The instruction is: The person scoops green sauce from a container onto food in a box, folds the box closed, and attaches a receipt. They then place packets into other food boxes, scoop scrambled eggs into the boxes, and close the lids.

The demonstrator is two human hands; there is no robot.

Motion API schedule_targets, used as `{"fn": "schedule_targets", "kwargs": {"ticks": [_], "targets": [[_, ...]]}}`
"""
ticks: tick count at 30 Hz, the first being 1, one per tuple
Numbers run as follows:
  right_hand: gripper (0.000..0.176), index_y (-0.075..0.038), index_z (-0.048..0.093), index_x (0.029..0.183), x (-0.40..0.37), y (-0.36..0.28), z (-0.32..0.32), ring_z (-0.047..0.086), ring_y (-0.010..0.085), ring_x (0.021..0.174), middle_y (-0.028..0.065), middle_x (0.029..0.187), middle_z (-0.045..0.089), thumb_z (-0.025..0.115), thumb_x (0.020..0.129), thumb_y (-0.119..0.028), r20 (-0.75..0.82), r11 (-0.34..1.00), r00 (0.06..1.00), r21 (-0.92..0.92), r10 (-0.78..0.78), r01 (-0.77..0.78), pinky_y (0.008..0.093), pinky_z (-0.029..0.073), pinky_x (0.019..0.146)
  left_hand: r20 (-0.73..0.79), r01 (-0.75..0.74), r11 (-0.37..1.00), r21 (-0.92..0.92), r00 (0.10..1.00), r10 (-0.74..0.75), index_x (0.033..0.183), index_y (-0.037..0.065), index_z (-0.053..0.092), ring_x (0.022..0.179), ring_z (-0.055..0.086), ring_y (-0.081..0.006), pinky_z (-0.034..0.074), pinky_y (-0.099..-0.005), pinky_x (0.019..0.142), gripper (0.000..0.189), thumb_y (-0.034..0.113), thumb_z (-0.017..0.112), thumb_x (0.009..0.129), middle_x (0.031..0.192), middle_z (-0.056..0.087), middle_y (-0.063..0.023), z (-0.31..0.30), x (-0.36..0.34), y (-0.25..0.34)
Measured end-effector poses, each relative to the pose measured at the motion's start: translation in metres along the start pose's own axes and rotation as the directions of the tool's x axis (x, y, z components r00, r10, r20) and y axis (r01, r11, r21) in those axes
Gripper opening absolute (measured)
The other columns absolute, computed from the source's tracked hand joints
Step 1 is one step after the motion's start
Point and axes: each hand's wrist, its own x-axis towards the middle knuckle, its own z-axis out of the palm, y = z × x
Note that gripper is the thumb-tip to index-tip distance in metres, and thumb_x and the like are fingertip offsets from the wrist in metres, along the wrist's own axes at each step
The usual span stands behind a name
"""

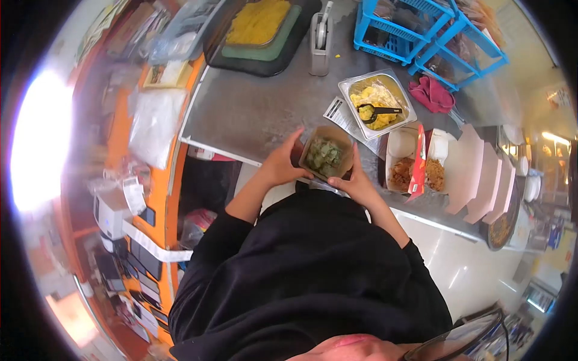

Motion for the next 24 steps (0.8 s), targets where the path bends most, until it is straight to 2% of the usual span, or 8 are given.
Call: {"fn": "schedule_targets", "kwargs": {"ticks": [4, 8, 9, 12, 15, 18, 21, 24], "targets": [[0.109, 0.002, -0.008, 0.146, 0.005, -0.006, 0.001, 0.022, 0.0281, 0.139, 0.0237, 0.15, 0.017, 0.075, 0.079, -0.022, 0.016, 0.954, 1.0, 0.3, 0.001, -0.006, 0.0361, 0.02, 0.112, -0.045, -0.313, 0.905, 0.288, 0.94, 0.339, 0.143, 0.004, 0.02, 0.125, 0.037, -0.0393, 0.028, -0.0443, 0.109, 0.121, 0.035, 0.089, 0.049, 0.133, 0.039, -0.0193, 0.007, 0.014, -0.003], [0.101, 0.002, -0.002, 0.147, -0.003, -0.013, 0.013, 0.017, 0.0287, 0.141, 0.0225, 0.152, 0.012, 0.071, 0.079, -0.014, -0.088, 0.978, 0.98, -0.123, -0.179, 0.168, 0.037, 0.016, 0.113, 0.08, -0.494, 0.807, 0.324, 0.864, 0.497, 0.137, 0.004, 0.034, 0.124, 0.037, -0.0396, 0.026, -0.0504, 0.107, 0.097, 0.04, 0.082, 0.061, 0.129, 0.041, -0.0201, 0.016, 0.028, -0.002], [0.098, 0.001, -0.003, 0.147, 0.0, -0.005, 0.015, 0.017, 0.0306, 0.141, 0.0234, 0.152, 0.012, 0.068, 0.081, -0.011, -0.131, 0.982, 0.977, -0.107, -0.169, 0.155, 0.0373, 0.015, 0.114, 0.104, -0.522, 0.774, 0.358, 0.846, 0.523, 0.134, 0.003, 0.038, 0.124, 0.037, -0.0398, 0.025, -0.0527, 0.107, 0.088, 0.039, 0.08, 0.065, 0.128, 0.041, -0.0198, 0.016, 0.03, -0.003], [0.089, 0.002, -0.001, 0.147, 0.011, 0.011, 0.028, 0.017, 0.0352, 0.141, 0.0258, 0.151, 0.011, 0.063, 0.085, -0.012, -0.321, 0.965, 0.913, -0.155, -0.251, 0.211, 0.038, 0.016, 0.113, 0.235, -0.515, 0.607, 0.605, 0.844, 0.481, 0.127, 0.003, 0.047, 0.124, 0.036, -0.0385, 0.023, -0.0612, 0.104, 0.064, 0.033, 0.07, 0.075, 0.126, 0.043, -0.018, 0.019, 0.03, 0.006], [0.073, 0.002, 0.015, 0.146, 0.016, 0.01, 0.029, 0.019, 0.0391, 0.14, 0.0285, 0.151, 0.014, 0.057, 0.089, -0.014, -0.251, 0.868, 0.89, -0.429, -0.381, 0.25, 0.0394, 0.02, 0.111, 0.234, -0.435, 0.47, 0.768, 0.874, 0.426, 0.13, 0.003, 0.042, 0.128, 0.033, -0.0384, 0.022, -0.0662, 0.102, 0.063, 0.03, 0.065, 0.079, 0.132, 0.04, -0.0171, 0.034, 0.035, -0.003], [0.059, -0.005, 0.034, 0.143, 0.018, 0.017, 0.026, 0.025, 0.0409, 0.137, 0.0302, 0.149, 0.017, 0.056, 0.089, -0.017, -0.21, 0.828, 0.887, -0.493, -0.412, 0.268, 0.041, 0.026, 0.108, 0.216, -0.396, 0.446, 0.802, 0.89, 0.402, 0.134, 0.001, 0.037, 0.133, 0.027, -0.0396, 0.019, -0.0649, 0.104, 0.067, 0.032, 0.064, 0.081, 0.139, 0.036, -0.0168, 0.042, 0.036, -0.003], [0.048, -0.012, 0.051, 0.133, 0.025, 0.011, 0.025, 0.025, 0.0358, 0.139, 0.0232, 0.153, 0.014, 0.062, 0.086, -0.019, -0.267, 0.881, 0.934, -0.464, -0.237, 0.091, 0.041, 0.031, 0.107, 0.235, -0.407, 0.59, 0.697, 0.908, 0.347, 0.137, -0.001, 0.031, 0.135, 0.023, -0.0407, 0.018, -0.0643, 0.105, 0.077, 0.035, 0.066, 0.079, 0.144, 0.03, -0.0183, 0.035, 0.039, -0.005], [0.04, -0.015, 0.062, 0.118, 0.035, -0.006, 0.031, 0.034, 0.0393, 0.132, 0.022, 0.148, 0.027, 0.069, 0.079, -0.021, -0.333, 0.876, 0.914, -0.479, -0.232, 0.048, 0.0441, 0.036, 0.102, 0.228, -0.452, 0.734, 0.506, 0.891, 0.392, 0.138, -0.002, 0.029, 0.135, 0.023, -0.0415, 0.019, -0.0592, 0.108, 0.083, 0.038, 0.069, 0.077, 0.142, 0.031, -0.021, 0.012, 0.037, -0.008]]}}
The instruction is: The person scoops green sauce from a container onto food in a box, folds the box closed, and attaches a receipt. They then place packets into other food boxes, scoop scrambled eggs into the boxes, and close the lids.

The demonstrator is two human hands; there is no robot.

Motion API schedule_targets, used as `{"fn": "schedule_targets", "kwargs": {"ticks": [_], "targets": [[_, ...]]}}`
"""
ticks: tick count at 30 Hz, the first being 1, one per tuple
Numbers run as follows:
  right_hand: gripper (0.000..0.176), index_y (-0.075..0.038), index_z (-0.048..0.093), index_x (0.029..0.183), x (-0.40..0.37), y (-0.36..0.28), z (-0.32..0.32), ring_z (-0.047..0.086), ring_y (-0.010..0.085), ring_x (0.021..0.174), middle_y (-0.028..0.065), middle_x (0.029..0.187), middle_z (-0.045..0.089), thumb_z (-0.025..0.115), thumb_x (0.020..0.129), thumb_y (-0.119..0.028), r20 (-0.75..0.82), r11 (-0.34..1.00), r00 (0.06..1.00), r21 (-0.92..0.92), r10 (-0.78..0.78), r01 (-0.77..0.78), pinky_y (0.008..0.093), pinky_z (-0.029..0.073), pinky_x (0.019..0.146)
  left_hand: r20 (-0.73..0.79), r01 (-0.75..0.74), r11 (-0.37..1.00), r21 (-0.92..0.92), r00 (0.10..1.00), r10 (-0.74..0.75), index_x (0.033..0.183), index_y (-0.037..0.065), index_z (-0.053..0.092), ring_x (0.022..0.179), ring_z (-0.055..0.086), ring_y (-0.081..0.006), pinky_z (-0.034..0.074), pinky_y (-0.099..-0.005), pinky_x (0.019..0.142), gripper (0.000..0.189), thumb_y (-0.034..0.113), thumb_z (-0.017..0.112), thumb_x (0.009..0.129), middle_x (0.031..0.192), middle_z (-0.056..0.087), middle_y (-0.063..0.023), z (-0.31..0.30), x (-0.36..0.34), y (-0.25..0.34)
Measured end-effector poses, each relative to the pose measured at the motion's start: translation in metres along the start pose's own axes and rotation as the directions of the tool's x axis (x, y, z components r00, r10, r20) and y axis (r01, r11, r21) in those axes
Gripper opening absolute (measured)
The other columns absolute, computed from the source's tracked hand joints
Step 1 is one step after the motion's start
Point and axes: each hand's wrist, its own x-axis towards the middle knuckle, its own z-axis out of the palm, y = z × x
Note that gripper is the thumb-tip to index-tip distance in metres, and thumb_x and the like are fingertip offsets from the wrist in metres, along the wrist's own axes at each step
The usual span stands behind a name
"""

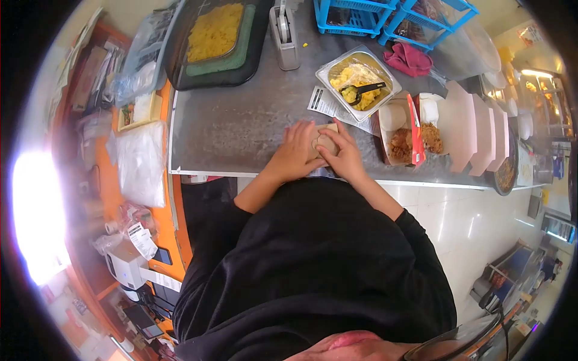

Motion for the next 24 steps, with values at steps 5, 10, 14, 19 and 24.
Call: {"fn": "schedule_targets", "kwargs": {"ticks": [5, 10, 14, 19, 24], "targets": [[0.031, -0.014, 0.065, 0.103, 0.011, -0.021, -0.002, 0.04, 0.0375, 0.124, 0.018, 0.133, 0.041, 0.074, 0.074, -0.02, 0.093, 0.986, 0.996, -0.169, 0.012, 0.004, 0.0428, 0.037, 0.1, 0.058, -0.102, 0.995, 0.002, 0.993, 0.102, 0.139, -0.004, 0.026, 0.135, 0.023, -0.0407, 0.022, -0.0474, 0.111, 0.085, 0.035, 0.07, 0.077, 0.142, 0.029, -0.0242, -0.008, -0.017, -0.019], [0.027, -0.015, 0.066, 0.101, 0.022, -0.002, 0.003, 0.037, 0.0348, 0.126, 0.0157, 0.134, 0.038, 0.073, 0.076, -0.02, 0.301, 0.998, 0.954, 0.063, 0.005, -0.025, 0.0411, 0.034, 0.102, -0.024, -0.099, 0.994, -0.056, 0.995, 0.098, 0.14, -0.005, 0.023, 0.135, 0.022, -0.0415, 0.023, -0.0453, 0.111, 0.084, 0.03, 0.068, 0.078, 0.143, 0.027, -0.0244, -0.001, -0.021, -0.019], [0.023, -0.014, 0.066, 0.099, 0.021, -0.007, 0.001, 0.036, 0.0338, 0.127, 0.0156, 0.136, 0.035, 0.071, 0.078, -0.02, 0.353, 0.982, 0.934, 0.151, 0.052, -0.112, 0.041, 0.033, 0.102, -0.054, -0.142, 0.989, -0.049, 0.989, 0.14, 0.139, -0.003, 0.028, 0.133, 0.028, -0.0405, 0.027, -0.0444, 0.109, 0.077, 0.028, 0.067, 0.08, 0.141, 0.031, -0.0225, -0.004, -0.022, -0.019], [0.024, -0.01, 0.066, 0.095, 0.018, -0.012, 0.0, 0.038, 0.0411, 0.125, 0.0221, 0.135, 0.037, 0.072, 0.076, -0.022, 0.386, 0.999, 0.922, 0.015, -0.039, 0.036, 0.0441, 0.036, 0.1, 0.193, 0.116, 0.947, -0.3, 0.979, -0.059, 0.113, 0.005, 0.055, 0.11, 0.051, -0.0317, 0.042, -0.0378, 0.091, 0.037, 0.022, 0.065, 0.082, 0.121, 0.05, -0.0149, -0.027, -0.013, -0.034], [0.024, -0.004, 0.065, 0.092, 0.026, -0.018, 0.0, 0.043, 0.0412, 0.122, 0.0265, 0.125, 0.05, 0.072, 0.075, -0.021, 0.46, 0.995, 0.888, -0.096, 0.009, 0.04, 0.0443, 0.038, 0.099, 0.143, 0.041, 0.884, -0.465, 0.989, 0.029, 0.084, 0.001, 0.059, 0.09, 0.054, -0.0227, 0.043, -0.0318, 0.078, 0.015, 0.016, 0.061, 0.086, 0.101, 0.053, -0.0101, -0.019, 0.005, -0.039]]}}
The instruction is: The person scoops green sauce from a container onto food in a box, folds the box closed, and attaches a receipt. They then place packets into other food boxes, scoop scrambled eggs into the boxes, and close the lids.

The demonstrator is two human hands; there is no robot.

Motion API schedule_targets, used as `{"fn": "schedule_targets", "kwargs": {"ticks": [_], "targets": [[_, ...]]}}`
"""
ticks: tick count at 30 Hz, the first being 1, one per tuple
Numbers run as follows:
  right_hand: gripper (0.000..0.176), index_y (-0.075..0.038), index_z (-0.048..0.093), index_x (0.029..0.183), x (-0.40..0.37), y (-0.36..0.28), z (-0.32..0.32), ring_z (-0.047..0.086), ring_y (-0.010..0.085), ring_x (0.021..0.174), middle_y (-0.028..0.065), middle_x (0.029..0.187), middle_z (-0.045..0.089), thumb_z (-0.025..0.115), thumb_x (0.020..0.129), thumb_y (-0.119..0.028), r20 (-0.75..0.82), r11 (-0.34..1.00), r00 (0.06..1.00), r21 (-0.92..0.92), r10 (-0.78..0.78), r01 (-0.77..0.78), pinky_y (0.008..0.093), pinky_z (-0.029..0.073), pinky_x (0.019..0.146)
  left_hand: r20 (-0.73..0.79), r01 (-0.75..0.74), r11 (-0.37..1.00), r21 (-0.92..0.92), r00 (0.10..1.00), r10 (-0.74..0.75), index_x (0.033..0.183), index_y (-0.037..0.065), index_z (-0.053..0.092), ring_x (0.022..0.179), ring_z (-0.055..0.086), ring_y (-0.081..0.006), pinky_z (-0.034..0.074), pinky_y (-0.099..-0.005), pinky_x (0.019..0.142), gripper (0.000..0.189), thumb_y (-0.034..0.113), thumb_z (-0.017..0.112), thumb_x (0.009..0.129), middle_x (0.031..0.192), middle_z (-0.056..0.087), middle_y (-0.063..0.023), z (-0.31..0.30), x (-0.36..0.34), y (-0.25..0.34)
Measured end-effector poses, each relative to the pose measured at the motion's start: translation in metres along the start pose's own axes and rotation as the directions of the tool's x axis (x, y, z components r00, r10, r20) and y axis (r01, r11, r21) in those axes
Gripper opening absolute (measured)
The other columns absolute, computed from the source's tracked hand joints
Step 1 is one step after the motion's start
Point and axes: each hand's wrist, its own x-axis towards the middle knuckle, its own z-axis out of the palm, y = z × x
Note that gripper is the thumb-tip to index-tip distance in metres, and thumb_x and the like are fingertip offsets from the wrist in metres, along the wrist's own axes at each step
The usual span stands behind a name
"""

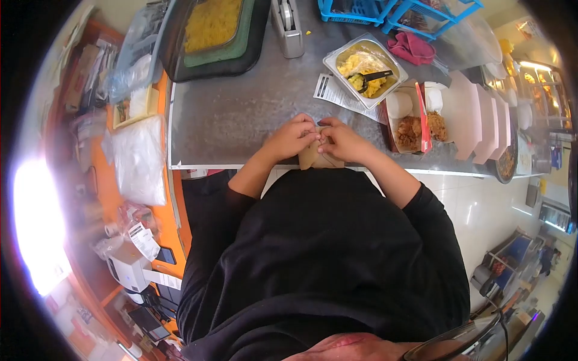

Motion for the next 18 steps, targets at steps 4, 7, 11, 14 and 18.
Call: {"fn": "schedule_targets", "kwargs": {"ticks": [4, 7, 11, 14, 18], "targets": [[0.022, -0.003, 0.066, 0.087, 0.003, 0.006, -0.002, 0.048, 0.0376, 0.119, 0.0246, 0.112, 0.058, 0.072, 0.075, -0.02, 0.066, 1.0, 0.998, -0.018, 0.01, -0.009, 0.0421, 0.04, 0.097, -0.029, 0.104, 0.994, -0.016, 0.994, -0.104, 0.083, 0.001, 0.06, 0.093, 0.054, -0.0218, 0.043, -0.0309, 0.081, 0.015, 0.015, 0.062, 0.086, 0.102, 0.053, -0.0095, 0.006, -0.003, 0.004], [0.022, -0.002, 0.067, 0.084, 0.006, 0.001, -0.006, 0.053, 0.037, 0.112, 0.0227, 0.108, 0.06, 0.072, 0.074, -0.021, 0.114, 0.998, 0.992, -0.047, 0.048, -0.043, 0.0413, 0.043, 0.093, -0.037, 0.095, 0.995, -0.016, 0.995, -0.095, 0.083, 0.001, 0.06, 0.095, 0.053, -0.0223, 0.042, -0.0312, 0.083, 0.014, 0.015, 0.062, 0.086, 0.103, 0.052, -0.0098, 0.01, -0.002, 0.003], [0.023, 0.0, 0.065, 0.084, 0.013, -0.01, -0.01, 0.054, 0.0362, 0.109, 0.0196, 0.116, 0.057, 0.073, 0.074, -0.02, 0.188, 0.988, 0.975, -0.115, 0.122, -0.101, 0.041, 0.043, 0.091, -0.017, 0.103, 0.993, -0.059, 0.994, -0.104, 0.083, 0.002, 0.061, 0.097, 0.052, -0.0231, 0.042, -0.0317, 0.085, 0.013, 0.014, 0.063, 0.086, 0.105, 0.052, -0.0101, 0.014, -0.002, -0.01], [0.022, 0.0, 0.065, 0.083, 0.017, -0.006, -0.01, 0.055, 0.0349, 0.108, 0.0177, 0.118, 0.056, 0.073, 0.074, -0.018, 0.173, 0.988, 0.978, -0.118, 0.121, -0.101, 0.0402, 0.044, 0.09, 0.002, 0.082, 0.997, -0.017, 0.997, -0.082, 0.083, 0.003, 0.062, 0.097, 0.052, -0.0232, 0.041, -0.0316, 0.085, 0.012, 0.015, 0.062, 0.087, 0.104, 0.051, -0.0098, 0.014, -0.002, -0.007], [0.019, -0.001, 0.065, 0.08, 0.015, 0.0, -0.008, 0.055, 0.0328, 0.104, 0.0169, 0.116, 0.055, 0.073, 0.073, -0.016, 0.046, 0.993, 0.993, 0.035, 0.109, -0.11, 0.038, 0.044, 0.088, 0.027, 0.052, 0.999, 0.004, 0.998, -0.052, 0.085, 0.003, 0.063, 0.097, 0.051, -0.0232, 0.041, -0.0311, 0.086, 0.013, 0.015, 0.059, 0.089, 0.103, 0.051, -0.0098, 0.009, 0.0, -0.009]]}}
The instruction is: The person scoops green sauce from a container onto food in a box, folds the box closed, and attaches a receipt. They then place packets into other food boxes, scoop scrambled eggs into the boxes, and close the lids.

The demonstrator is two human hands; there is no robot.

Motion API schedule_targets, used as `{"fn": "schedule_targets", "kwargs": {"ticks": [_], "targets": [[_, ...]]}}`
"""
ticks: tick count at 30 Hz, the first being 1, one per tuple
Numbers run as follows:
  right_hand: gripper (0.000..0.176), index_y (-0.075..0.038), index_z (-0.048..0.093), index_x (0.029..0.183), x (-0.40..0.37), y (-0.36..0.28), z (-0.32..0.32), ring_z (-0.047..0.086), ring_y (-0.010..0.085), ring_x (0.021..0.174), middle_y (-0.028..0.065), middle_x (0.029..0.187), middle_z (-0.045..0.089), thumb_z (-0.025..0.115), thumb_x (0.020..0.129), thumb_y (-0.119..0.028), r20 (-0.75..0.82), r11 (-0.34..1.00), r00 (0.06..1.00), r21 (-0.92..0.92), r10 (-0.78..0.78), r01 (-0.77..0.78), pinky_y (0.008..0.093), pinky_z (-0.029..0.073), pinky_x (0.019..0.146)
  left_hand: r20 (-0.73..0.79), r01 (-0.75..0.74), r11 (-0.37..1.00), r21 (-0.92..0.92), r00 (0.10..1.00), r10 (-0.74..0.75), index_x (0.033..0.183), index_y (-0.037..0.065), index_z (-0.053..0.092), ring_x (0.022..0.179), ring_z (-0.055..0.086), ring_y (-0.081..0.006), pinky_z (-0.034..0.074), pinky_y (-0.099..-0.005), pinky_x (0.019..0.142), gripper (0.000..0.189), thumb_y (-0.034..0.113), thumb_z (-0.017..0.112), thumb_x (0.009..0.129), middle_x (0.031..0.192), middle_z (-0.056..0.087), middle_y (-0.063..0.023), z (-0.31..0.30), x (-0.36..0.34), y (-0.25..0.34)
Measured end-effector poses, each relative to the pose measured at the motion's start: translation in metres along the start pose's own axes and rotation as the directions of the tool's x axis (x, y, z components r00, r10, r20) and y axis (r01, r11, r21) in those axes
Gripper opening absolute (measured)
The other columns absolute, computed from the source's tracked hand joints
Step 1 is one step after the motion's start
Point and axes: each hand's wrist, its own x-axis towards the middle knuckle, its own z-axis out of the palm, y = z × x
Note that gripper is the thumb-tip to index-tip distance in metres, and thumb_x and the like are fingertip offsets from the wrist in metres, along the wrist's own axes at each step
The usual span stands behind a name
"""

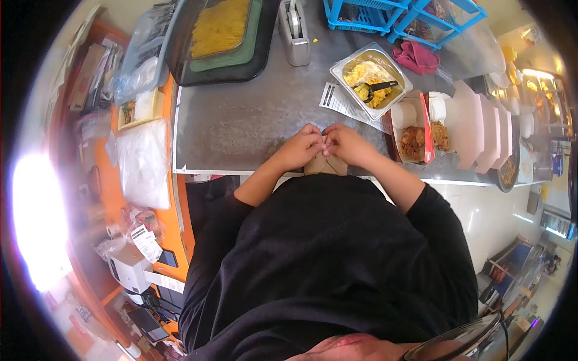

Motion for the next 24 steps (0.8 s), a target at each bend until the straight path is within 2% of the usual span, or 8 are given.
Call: {"fn": "schedule_targets", "kwargs": {"ticks": [3, 6, 9, 12, 16, 19, 21, 24], "targets": [[0.021, -0.001, 0.066, 0.082, -0.005, 0.006, 0.01, 0.055, 0.0378, 0.102, 0.021, 0.109, 0.058, 0.073, 0.072, -0.018, -0.167, 0.995, 0.981, 0.003, -0.096, 0.098, 0.0404, 0.045, 0.086, -0.01, 0.013, 1.0, -0.002, 1.0, -0.013, 0.088, 0.003, 0.063, 0.098, 0.051, -0.0239, 0.041, -0.0308, 0.087, 0.015, 0.017, 0.057, 0.09, 0.102, 0.05, -0.011, 0.0, -0.002, 0.005], [0.026, -0.003, 0.065, 0.091, -0.001, 0.015, 0.009, 0.053, 0.039, 0.105, 0.0224, 0.113, 0.055, 0.074, 0.072, -0.018, -0.188, 0.99, 0.974, 0.036, -0.125, 0.135, 0.0402, 0.044, 0.089, -0.066, -0.018, 1.0, 0.011, 0.998, 0.019, 0.092, 0.003, 0.064, 0.099, 0.051, -0.0261, 0.041, -0.0328, 0.088, 0.018, 0.019, 0.056, 0.091, 0.102, 0.051, -0.0131, 0.005, 0.003, -0.013], [0.034, -0.004, 0.064, 0.102, -0.002, 0.023, 0.005, 0.054, 0.0377, 0.107, 0.0204, 0.116, 0.054, 0.074, 0.074, -0.021, -0.089, 0.969, 0.965, -0.056, -0.246, 0.241, 0.0398, 0.044, 0.09, -0.126, 0.006, 0.998, 0.058, 0.992, 0.002, 0.094, 0.003, 0.064, 0.1, 0.051, -0.0287, 0.04, -0.0353, 0.091, 0.02, 0.021, 0.056, 0.091, 0.103, 0.052, -0.0145, 0.01, 0.003, -0.016], [0.038, -0.005, 0.063, 0.107, -0.01, 0.01, -0.013, 0.054, 0.0367, 0.108, 0.0182, 0.117, 0.055, 0.073, 0.075, -0.024, 0.131, 0.97, 0.983, -0.186, -0.131, 0.154, 0.0396, 0.044, 0.092, -0.119, 0.145, 0.985, 0.097, 0.984, -0.133, 0.093, 0.004, 0.065, 0.102, 0.051, -0.0316, 0.042, -0.0373, 0.09, 0.022, 0.023, 0.055, 0.089, 0.106, 0.052, -0.0155, 0.015, -0.004, 0.0], [0.038, -0.008, 0.066, 0.103, -0.004, 0.009, -0.013, 0.056, 0.0359, 0.104, 0.0174, 0.115, 0.057, 0.075, 0.073, -0.029, 0.287, 0.934, 0.95, -0.288, -0.126, 0.211, 0.0401, 0.045, 0.091, -0.289, 0.12, 0.991, 0.06, 0.952, -0.098, 0.094, 0.004, 0.062, 0.102, 0.05, -0.0319, 0.041, -0.0375, 0.09, 0.019, 0.021, 0.055, 0.09, 0.107, 0.049, -0.0159, 0.049, -0.009, 0.006], [0.038, -0.008, 0.067, 0.101, -0.015, 0.002, -0.011, 0.057, 0.0353, 0.104, 0.0175, 0.113, 0.058, 0.076, 0.071, -0.029, 0.323, 0.951, 0.945, -0.272, -0.052, 0.145, 0.0406, 0.045, 0.09, -0.378, 0.154, 0.982, 0.111, 0.92, -0.101, 0.095, 0.005, 0.06, 0.102, 0.051, -0.0323, 0.04, -0.0378, 0.09, 0.014, 0.017, 0.054, 0.091, 0.11, 0.047, -0.0165, 0.069, -0.016, 0.011], [0.037, -0.008, 0.067, 0.101, -0.024, 0.011, -0.007, 0.056, 0.0352, 0.105, 0.0176, 0.114, 0.057, 0.076, 0.071, -0.029, 0.25, 0.953, 0.967, -0.28, -0.041, 0.113, 0.0408, 0.044, 0.091, -0.427, 0.16, 0.98, 0.118, 0.899, -0.096, 0.095, 0.005, 0.059, 0.102, 0.05, -0.0333, 0.041, -0.0384, 0.089, 0.013, 0.016, 0.055, 0.09, 0.11, 0.047, -0.0167, 0.084, -0.02, 0.021], [0.036, -0.008, 0.067, 0.1, -0.035, 0.017, -0.005, 0.055, 0.035, 0.107, 0.0177, 0.117, 0.056, 0.076, 0.071, -0.028, 0.173, 0.967, 0.983, -0.237, -0.053, 0.094, 0.0406, 0.043, 0.092, -0.436, 0.254, 0.964, 0.078, 0.878, -0.196, 0.094, 0.006, 0.06, 0.104, 0.05, -0.0348, 0.04, -0.0397, 0.089, 0.013, 0.017, 0.055, 0.09, 0.112, 0.046, -0.0171, 0.093, -0.02, 0.04]]}}
